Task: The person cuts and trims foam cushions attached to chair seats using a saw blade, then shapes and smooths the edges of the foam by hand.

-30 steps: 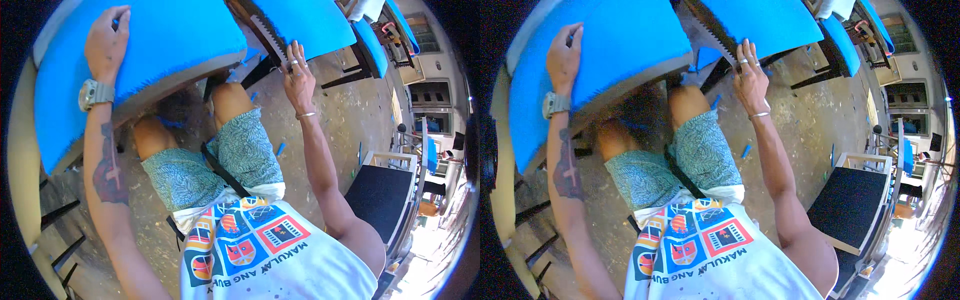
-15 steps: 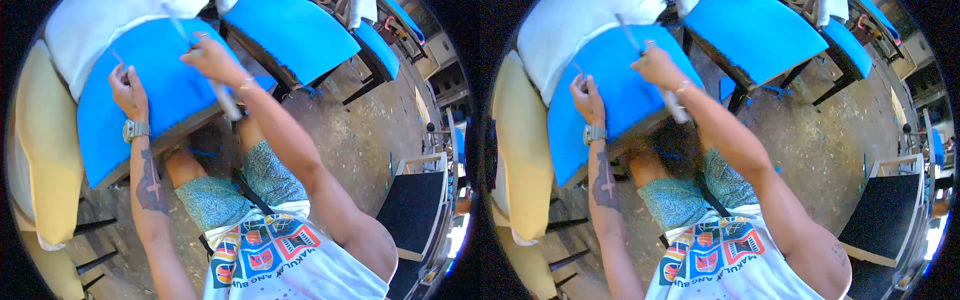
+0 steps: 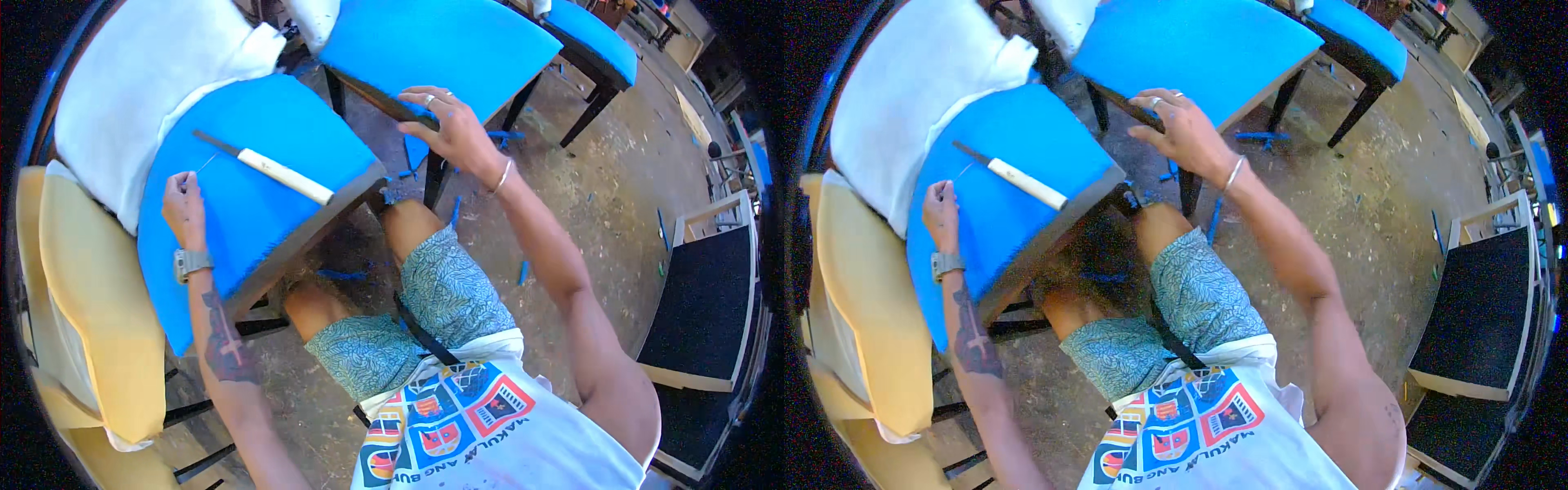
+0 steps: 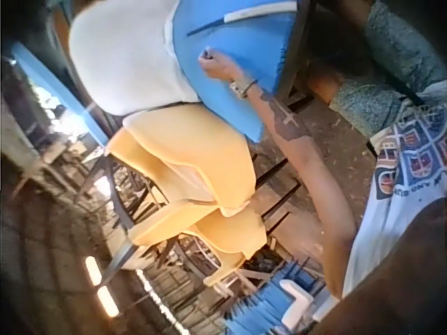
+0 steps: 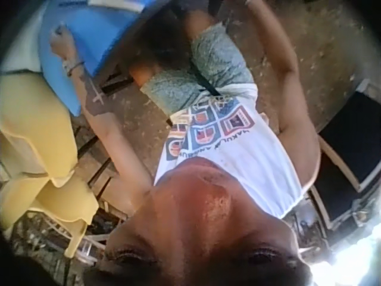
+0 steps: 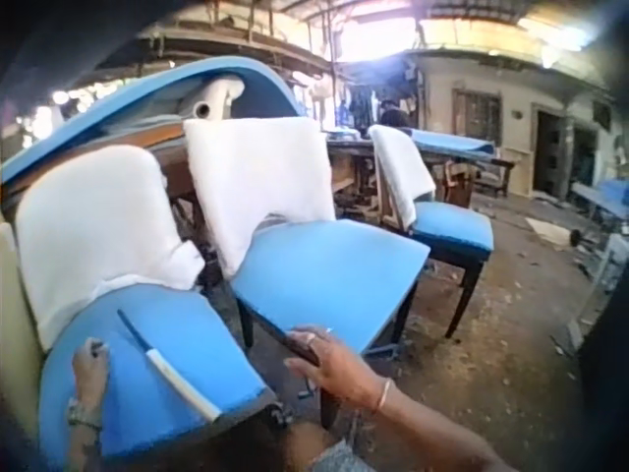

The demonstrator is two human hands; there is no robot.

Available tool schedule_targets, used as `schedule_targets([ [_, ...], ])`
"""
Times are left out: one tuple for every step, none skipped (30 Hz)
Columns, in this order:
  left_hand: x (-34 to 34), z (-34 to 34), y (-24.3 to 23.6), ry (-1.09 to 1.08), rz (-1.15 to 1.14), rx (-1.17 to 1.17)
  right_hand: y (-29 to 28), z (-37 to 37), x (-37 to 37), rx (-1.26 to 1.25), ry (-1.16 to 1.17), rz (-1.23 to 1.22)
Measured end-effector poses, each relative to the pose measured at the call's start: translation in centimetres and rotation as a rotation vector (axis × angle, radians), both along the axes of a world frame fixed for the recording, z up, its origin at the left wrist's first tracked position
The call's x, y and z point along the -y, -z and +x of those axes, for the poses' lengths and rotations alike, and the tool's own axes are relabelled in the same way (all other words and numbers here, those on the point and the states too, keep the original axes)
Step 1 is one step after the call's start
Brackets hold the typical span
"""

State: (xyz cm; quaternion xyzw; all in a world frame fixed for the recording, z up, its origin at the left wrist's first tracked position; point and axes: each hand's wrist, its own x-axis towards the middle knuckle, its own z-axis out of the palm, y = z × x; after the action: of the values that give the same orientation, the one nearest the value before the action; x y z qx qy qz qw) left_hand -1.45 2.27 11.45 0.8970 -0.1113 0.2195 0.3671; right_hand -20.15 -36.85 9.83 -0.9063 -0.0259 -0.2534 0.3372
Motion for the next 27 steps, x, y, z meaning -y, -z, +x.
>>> schedule_targets([
  [-0.7, 0.6, -0.3, -0.038, 0.190, -0.031, 0.4, -0.4, 1.3, 0.086, 0.051, -0.266],
  [-1.4, 1.1, -0.4, -0.058, 0.367, 0.012, 0.8, -0.7, 2.2, 0.195, 0.093, -0.524],
  [-1.9, 1.5, -0.4, -0.073, 0.399, -0.055, 1.3, -1.0, 3.0, 0.170, 0.110, -0.512],
  [-2.4, 1.7, -0.3, -0.063, 0.447, 0.068, 1.8, -1.1, 3.4, 0.154, 0.134, -0.558],
  [-2.7, 1.9, -0.3, -0.053, 0.497, 0.188, 2.3, -1.1, 3.8, 0.134, 0.155, -0.599],
  [-2.9, 1.9, -0.3, -0.041, 0.546, 0.310, 2.7, -1.0, 4.1, 0.116, 0.177, -0.640],
  [-2.8, 1.9, -0.7, -0.067, 0.594, 0.362, 3.1, -0.8, 4.2, 0.063, 0.219, -0.674],
  [-2.5, 1.7, -1.2, -0.027, 0.616, 0.438, 3.6, -0.6, 4.3, 0.102, 0.198, -0.659],
  [-2.0, 1.2, -1.9, -0.029, 0.590, 0.466, 3.9, -0.5, 4.3, 0.120, 0.194, -0.641],
  [-1.1, 0.6, -2.7, -0.028, 0.563, 0.496, 4.2, -0.4, 4.3, 0.139, 0.194, -0.624],
  [-0.2, -0.2, -3.6, -0.028, 0.535, 0.528, 4.4, -0.3, 4.1, 0.160, 0.194, -0.607],
  [1.3, -1.1, -4.5, -0.033, 0.494, 0.557, 4.5, -0.1, 4.0, 0.212, 0.173, -0.587],
  [2.9, -2.3, -5.2, 0.088, 0.471, 0.520, 4.5, 0.0, 3.9, 0.177, 0.196, -0.564],
  [4.7, -3.7, -5.4, 0.206, 0.432, 0.499, 4.5, 0.1, 3.8, 0.183, 0.193, -0.541],
  [6.8, -5.1, -5.3, 0.331, 0.437, 0.437, 4.4, 0.2, 3.7, 0.189, 0.186, -0.517],
  [8.9, -6.4, -5.1, 0.415, 0.575, 0.413, 4.2, 0.3, 3.6, 0.195, 0.174, -0.496],
  [10.8, -7.7, -4.6, 0.496, 0.711, 0.383, 4.2, 0.4, 3.5, 0.200, 0.160, -0.478],
  [12.3, -9.1, -4.2, 0.516, 0.776, 0.331, 4.0, 0.5, 3.3, 0.208, 0.152, -0.467],
  [13.9, -10.2, -3.3, 0.552, 0.795, 0.327, 4.1, 0.5, 3.2, 0.214, 0.153, -0.451],
  [15.2, -10.9, -2.6, 0.525, 0.856, 0.386, 4.0, 0.5, 3.0, 0.220, 0.157, -0.433],
  [16.1, -11.2, -2.2, 0.502, 0.880, 0.341, 3.9, 0.6, 2.9, 0.226, 0.164, -0.414],
  [16.7, -11.4, -1.9, 0.488, 0.884, 0.334, 4.0, 0.6, 2.8, 0.233, 0.174, -0.395],
  [16.7, -11.5, -2.0, 0.485, 0.896, 0.339, 3.9, 0.6, 2.7, 0.241, 0.176, -0.384],
  [16.5, -11.5, -1.9, 0.466, 0.852, 0.251, 4.0, 0.5, 2.6, 0.239, 0.173, -0.369],
  [16.1, -11.6, -2.2, 0.447, 0.808, 0.161, 3.9, 0.5, 2.5, 0.235, 0.170, -0.353],
  [15.6, -11.8, -2.3, 0.425, 0.759, 0.073, 4.0, 0.4, 2.4, 0.231, 0.166, -0.341],
  [15.2, -11.9, -2.5, 0.407, 0.691, -0.009, 3.9, 0.4, 2.3, 0.229, 0.162, -0.335],
])
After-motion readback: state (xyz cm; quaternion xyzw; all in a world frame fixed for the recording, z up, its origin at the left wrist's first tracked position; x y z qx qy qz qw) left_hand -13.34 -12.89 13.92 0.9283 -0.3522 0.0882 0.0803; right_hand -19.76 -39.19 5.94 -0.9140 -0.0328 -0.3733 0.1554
